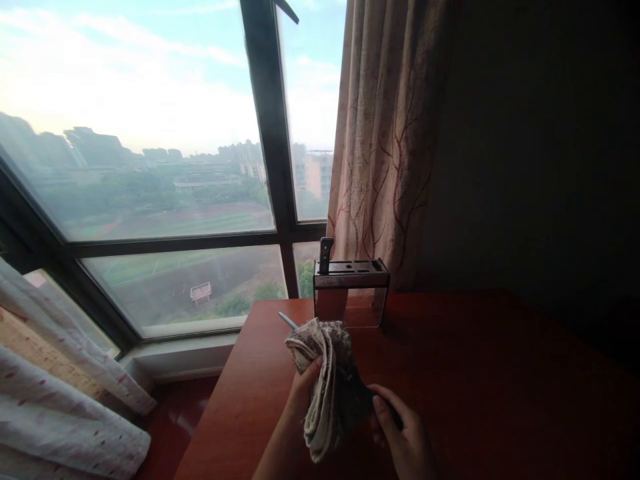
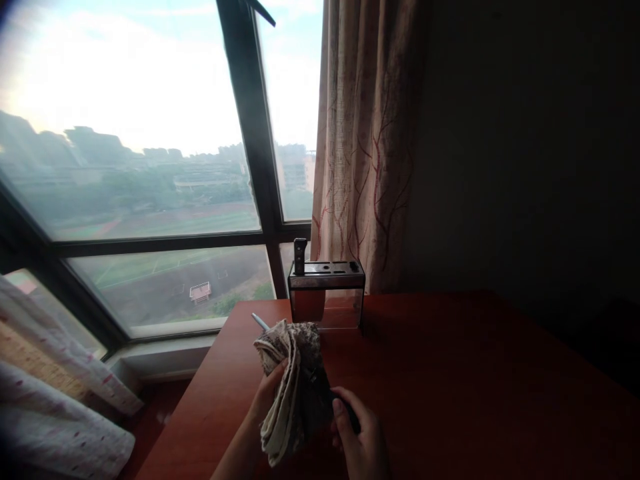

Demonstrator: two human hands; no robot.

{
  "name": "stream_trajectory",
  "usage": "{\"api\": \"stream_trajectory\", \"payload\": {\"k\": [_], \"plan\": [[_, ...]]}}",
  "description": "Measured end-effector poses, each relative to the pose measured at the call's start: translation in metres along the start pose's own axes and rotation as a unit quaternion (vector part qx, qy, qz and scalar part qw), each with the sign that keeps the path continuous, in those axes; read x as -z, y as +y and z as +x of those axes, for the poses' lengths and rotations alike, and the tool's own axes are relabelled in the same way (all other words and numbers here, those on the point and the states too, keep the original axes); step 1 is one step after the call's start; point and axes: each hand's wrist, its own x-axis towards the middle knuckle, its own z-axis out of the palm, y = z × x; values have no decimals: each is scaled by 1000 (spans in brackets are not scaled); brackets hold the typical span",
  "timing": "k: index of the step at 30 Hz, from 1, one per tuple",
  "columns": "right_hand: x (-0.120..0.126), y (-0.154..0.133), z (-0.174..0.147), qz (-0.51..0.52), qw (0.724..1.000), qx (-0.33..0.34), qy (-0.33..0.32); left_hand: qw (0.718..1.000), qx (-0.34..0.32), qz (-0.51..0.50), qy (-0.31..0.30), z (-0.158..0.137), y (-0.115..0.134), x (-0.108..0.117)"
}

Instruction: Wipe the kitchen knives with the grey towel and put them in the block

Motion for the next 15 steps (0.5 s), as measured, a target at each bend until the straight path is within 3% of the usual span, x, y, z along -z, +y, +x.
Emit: {"api": "stream_trajectory", "payload": {"k": [3, 7, 11, 15], "plan": [[1, -4, 5, -113, 988, 104, -32, 999, -24, 38, -7, 2, -7, 0], [2, -10, 12, -233, 945, 221, -61, 996, -57, 67, -17, 3, -11, 0], [-1, -9, 12, -291, 918, 258, -79, 994, -82, 69, -6, 4, -10, 1], [0, -3, 9, -275, 920, 256, -111, 996, -80, 41, 14, 4, 1, 1]]}}
